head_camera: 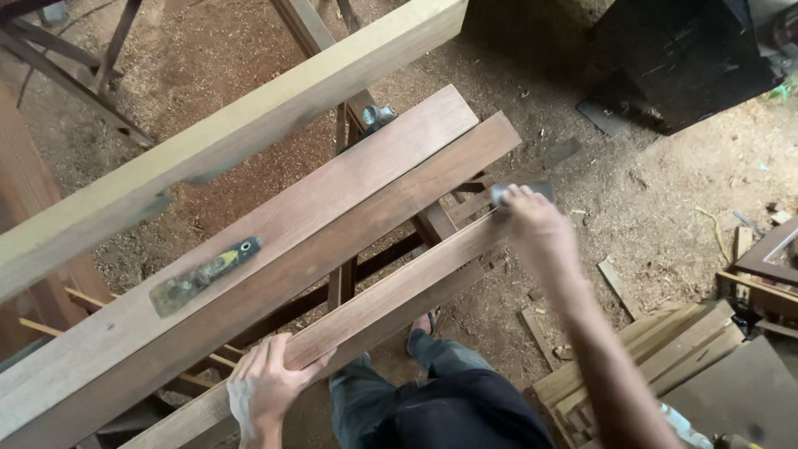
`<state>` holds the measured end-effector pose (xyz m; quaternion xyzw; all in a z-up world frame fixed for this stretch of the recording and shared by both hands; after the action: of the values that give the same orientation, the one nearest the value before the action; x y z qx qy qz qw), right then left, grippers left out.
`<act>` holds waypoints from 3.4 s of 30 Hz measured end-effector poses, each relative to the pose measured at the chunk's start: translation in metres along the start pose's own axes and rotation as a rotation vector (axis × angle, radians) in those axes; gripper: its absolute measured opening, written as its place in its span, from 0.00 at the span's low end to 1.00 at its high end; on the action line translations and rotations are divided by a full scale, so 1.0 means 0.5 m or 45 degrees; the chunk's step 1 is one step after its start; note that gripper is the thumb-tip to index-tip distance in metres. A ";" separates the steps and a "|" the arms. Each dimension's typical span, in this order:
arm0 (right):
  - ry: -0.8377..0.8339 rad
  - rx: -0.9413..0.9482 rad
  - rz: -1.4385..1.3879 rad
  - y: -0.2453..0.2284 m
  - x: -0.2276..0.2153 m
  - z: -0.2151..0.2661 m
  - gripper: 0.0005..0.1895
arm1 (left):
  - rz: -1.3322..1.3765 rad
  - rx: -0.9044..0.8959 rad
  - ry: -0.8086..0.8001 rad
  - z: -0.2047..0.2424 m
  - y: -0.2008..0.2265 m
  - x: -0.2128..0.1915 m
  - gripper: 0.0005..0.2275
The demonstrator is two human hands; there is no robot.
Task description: The person sands long pieces of wood by hand using a piece of sandpaper, moving along the length and edges of the timber.
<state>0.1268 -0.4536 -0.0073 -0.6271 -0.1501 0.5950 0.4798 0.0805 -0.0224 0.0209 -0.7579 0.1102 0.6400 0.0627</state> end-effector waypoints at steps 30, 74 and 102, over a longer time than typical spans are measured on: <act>0.029 -0.205 -0.546 0.017 0.001 0.010 0.09 | 0.009 -0.013 -0.042 0.004 -0.013 0.018 0.29; -0.249 0.249 0.505 0.030 -0.005 -0.027 0.18 | -0.029 0.031 -0.030 0.009 -0.013 0.028 0.33; -0.265 -0.083 -0.756 0.019 0.020 0.002 0.10 | -0.032 0.049 0.009 0.004 -0.003 0.014 0.32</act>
<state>0.1248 -0.4503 -0.0202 -0.5065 -0.3939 0.4849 0.5943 0.0798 -0.0211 0.0137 -0.7602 0.1131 0.6341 0.0850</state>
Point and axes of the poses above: each hand's wrist, its own z-axis away from the middle knuckle, its own x-axis out of the palm, y = z × x, the point moved 8 cm from there along -z, towards the middle knuckle
